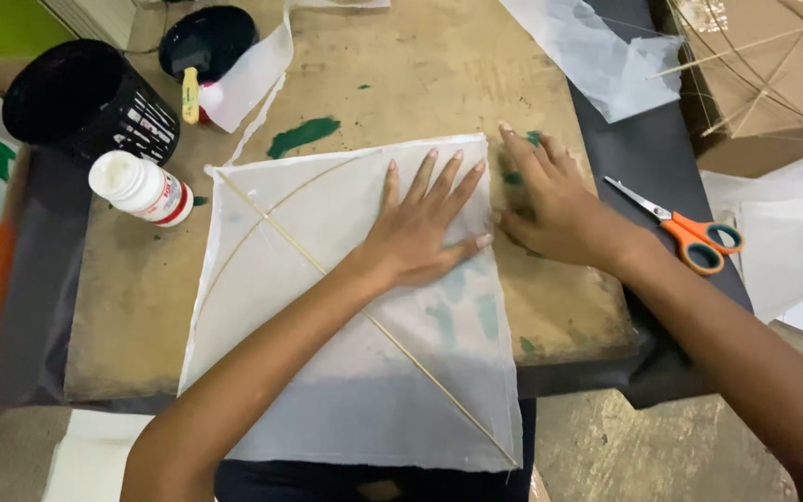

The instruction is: Applying glue and folding the edges of paper to assemble a kite frame

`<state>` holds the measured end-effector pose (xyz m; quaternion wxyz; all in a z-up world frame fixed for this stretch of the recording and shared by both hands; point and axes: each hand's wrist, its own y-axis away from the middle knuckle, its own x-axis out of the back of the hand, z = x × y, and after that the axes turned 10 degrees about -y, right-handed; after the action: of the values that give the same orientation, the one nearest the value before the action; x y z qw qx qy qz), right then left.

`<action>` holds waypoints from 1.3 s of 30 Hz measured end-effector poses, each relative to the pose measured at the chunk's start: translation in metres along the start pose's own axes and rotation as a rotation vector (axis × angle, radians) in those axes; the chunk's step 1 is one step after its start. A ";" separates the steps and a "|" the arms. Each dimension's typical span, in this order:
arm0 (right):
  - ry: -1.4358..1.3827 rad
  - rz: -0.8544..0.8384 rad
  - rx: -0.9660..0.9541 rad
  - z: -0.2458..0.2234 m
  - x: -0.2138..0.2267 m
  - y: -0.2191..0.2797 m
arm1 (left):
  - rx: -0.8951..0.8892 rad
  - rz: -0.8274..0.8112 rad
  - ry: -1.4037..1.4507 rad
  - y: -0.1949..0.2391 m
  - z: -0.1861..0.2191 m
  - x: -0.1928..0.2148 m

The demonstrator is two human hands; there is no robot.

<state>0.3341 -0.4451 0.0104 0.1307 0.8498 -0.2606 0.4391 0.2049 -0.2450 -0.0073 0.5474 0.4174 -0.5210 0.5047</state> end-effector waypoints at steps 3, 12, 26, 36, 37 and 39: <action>0.038 -0.070 -0.092 -0.015 0.000 -0.005 | 0.010 -0.031 0.017 -0.004 -0.004 -0.002; 0.108 -0.119 -0.083 -0.008 -0.004 -0.006 | 0.011 -0.041 0.030 -0.007 -0.021 0.004; -0.089 -0.085 -0.141 -0.027 0.013 0.000 | -0.184 0.024 0.077 -0.006 -0.013 0.005; -0.220 -0.108 0.033 -0.048 0.025 0.013 | -0.292 0.202 -0.008 -0.002 -0.029 -0.014; -0.220 -0.108 0.033 -0.040 0.021 0.015 | -0.292 0.202 -0.008 -0.002 -0.027 -0.013; -0.125 -0.160 0.110 -0.023 0.014 0.016 | -0.286 0.229 -0.031 -0.003 -0.028 -0.008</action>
<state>0.3162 -0.4527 0.0351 0.1019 0.8995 -0.1752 0.3870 0.2122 -0.2192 -0.0185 0.5320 0.2808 -0.6399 0.4781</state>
